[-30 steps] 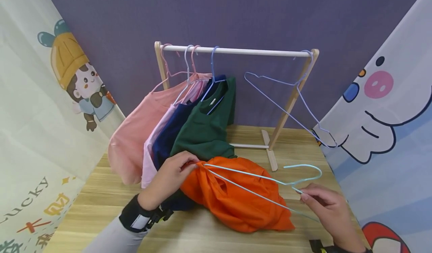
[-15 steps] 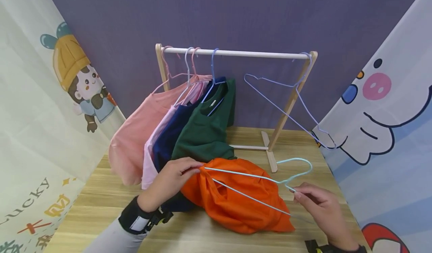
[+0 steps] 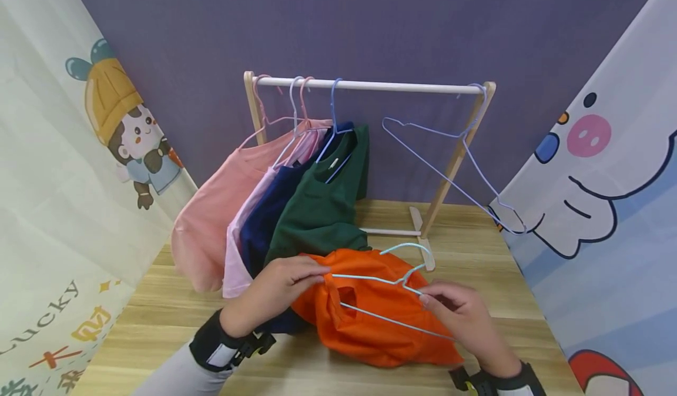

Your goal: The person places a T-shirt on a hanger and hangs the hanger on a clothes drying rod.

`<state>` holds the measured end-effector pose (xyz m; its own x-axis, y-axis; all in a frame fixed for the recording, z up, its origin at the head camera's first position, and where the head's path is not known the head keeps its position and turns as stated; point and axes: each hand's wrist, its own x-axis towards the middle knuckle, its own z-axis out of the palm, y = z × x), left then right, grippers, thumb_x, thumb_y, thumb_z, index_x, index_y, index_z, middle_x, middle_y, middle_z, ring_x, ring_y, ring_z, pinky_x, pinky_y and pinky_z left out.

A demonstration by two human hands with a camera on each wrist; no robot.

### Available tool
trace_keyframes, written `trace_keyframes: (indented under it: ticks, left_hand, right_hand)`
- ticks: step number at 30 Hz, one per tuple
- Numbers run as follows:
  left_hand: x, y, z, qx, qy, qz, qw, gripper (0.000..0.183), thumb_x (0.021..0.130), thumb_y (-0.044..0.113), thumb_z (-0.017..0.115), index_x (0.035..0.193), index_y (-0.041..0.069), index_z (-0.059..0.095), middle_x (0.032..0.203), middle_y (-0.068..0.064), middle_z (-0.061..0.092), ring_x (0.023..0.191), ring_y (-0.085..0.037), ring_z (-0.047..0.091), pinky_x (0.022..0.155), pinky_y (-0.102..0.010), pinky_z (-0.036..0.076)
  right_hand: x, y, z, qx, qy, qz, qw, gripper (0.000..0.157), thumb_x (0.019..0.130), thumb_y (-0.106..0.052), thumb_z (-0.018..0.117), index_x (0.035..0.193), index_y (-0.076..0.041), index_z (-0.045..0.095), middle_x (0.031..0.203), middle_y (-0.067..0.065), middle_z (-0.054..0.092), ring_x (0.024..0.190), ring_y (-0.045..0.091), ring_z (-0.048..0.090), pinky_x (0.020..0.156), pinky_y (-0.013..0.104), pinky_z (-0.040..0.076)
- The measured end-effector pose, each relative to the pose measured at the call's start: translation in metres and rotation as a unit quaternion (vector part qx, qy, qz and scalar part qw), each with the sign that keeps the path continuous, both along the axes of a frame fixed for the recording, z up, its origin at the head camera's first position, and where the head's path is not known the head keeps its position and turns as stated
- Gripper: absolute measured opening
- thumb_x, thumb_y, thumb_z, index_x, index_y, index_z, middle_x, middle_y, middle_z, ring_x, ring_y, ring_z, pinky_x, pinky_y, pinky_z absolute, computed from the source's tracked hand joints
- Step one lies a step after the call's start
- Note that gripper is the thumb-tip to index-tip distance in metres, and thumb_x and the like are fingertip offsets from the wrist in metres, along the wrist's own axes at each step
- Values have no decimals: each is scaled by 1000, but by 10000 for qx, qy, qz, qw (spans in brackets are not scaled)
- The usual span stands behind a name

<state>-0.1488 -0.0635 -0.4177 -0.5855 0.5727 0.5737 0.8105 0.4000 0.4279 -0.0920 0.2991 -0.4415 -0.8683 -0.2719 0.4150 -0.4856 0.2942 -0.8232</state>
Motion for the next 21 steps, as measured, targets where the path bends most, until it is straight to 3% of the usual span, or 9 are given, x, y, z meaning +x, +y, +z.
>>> trace_keyframes:
  ticks: [3, 10, 16, 21]
  left_hand:
    - [2, 3, 2, -95, -19, 79, 9999, 22, 94, 14, 76, 116, 15, 80, 108, 3, 79, 104, -12, 73, 98, -27, 57]
    - [5, 5, 4, -105, -116, 167, 9997, 23, 95, 13, 75, 117, 15, 80, 111, 2, 79, 112, -21, 74, 103, -35, 56]
    - [6, 10, 2, -86, -74, 54, 9999, 22, 95, 13, 75, 116, 14, 80, 107, 4, 79, 102, -11, 73, 95, -27, 58]
    - [8, 17, -2, -241, 73, -134, 9996, 19, 96, 13, 74, 114, 13, 80, 108, 3, 79, 103, -12, 74, 96, -23, 57]
  right_hand:
    - [-6, -14, -2, -172, 161, 254, 9994, 31, 90, 22, 61, 102, -3, 75, 88, -2, 71, 73, 8, 64, 61, 25, 54]
    - [-17, -38, -5, -15, 512, 341, 9981, 34, 86, 21, 68, 101, -9, 76, 92, -9, 72, 76, 7, 65, 65, 20, 56]
    - [-20, -55, -5, 176, 482, 461, 9976, 30, 89, 13, 70, 103, -13, 76, 92, -5, 71, 72, 7, 60, 57, 22, 51]
    - [-22, -70, -6, 311, 435, 594, 9968, 26, 92, 8, 70, 104, -15, 76, 89, 0, 69, 71, 5, 59, 55, 22, 50]
